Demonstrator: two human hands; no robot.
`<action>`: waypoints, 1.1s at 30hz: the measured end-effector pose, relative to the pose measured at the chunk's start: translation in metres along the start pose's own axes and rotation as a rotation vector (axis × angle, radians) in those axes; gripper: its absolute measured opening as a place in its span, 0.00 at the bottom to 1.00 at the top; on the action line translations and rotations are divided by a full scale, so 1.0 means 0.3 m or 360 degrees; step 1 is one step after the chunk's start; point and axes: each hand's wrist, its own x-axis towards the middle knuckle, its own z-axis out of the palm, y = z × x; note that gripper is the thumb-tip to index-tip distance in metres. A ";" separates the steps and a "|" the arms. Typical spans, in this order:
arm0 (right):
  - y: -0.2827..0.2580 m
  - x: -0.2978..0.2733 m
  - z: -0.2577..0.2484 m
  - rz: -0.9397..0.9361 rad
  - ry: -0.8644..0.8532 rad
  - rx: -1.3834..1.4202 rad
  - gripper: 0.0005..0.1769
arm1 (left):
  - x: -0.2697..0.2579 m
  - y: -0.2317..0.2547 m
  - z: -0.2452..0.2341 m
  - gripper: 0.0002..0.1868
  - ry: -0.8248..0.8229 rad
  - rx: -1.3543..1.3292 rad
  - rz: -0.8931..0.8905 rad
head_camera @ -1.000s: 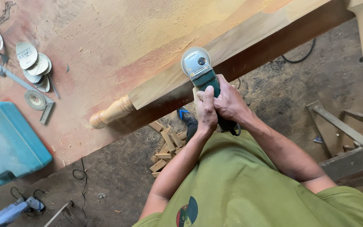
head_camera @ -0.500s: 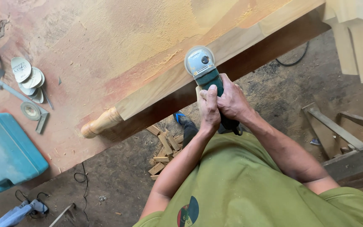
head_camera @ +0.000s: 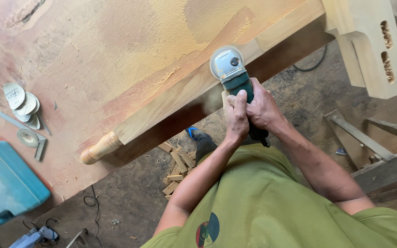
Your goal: The person uses an angle grinder to sand a wooden piece, first holding it in their hands and then placing it on a workbench. They smooth the edges and surfaces of the wood, creating sawdust.
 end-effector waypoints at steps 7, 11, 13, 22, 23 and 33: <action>0.039 0.028 -0.063 -0.0037 0.0075 0.0064 0.26 | 0.023 -0.024 0.064 0.19 -0.0062 0.0043 0.0025; 0.048 0.024 -0.103 -0.0051 0.0117 0.0110 0.26 | 0.026 -0.007 0.109 0.20 -0.0155 0.0042 0.0046; 0.074 0.038 -0.111 -0.0050 0.0145 0.0130 0.26 | 0.033 -0.029 0.124 0.20 -0.0174 0.0035 0.0047; 0.109 -0.019 -0.149 -0.0178 0.0446 0.0213 0.26 | 0.133 0.069 -0.076 0.38 -0.0204 0.0780 0.0827; 0.102 -0.051 -0.154 -0.0246 0.0517 0.0271 0.25 | 0.175 0.058 -0.153 0.46 0.0185 0.1298 0.1343; 0.185 -0.121 -0.157 -0.0554 0.0702 0.0318 0.23 | 0.458 -0.184 -0.799 0.33 -0.0022 0.2517 0.1269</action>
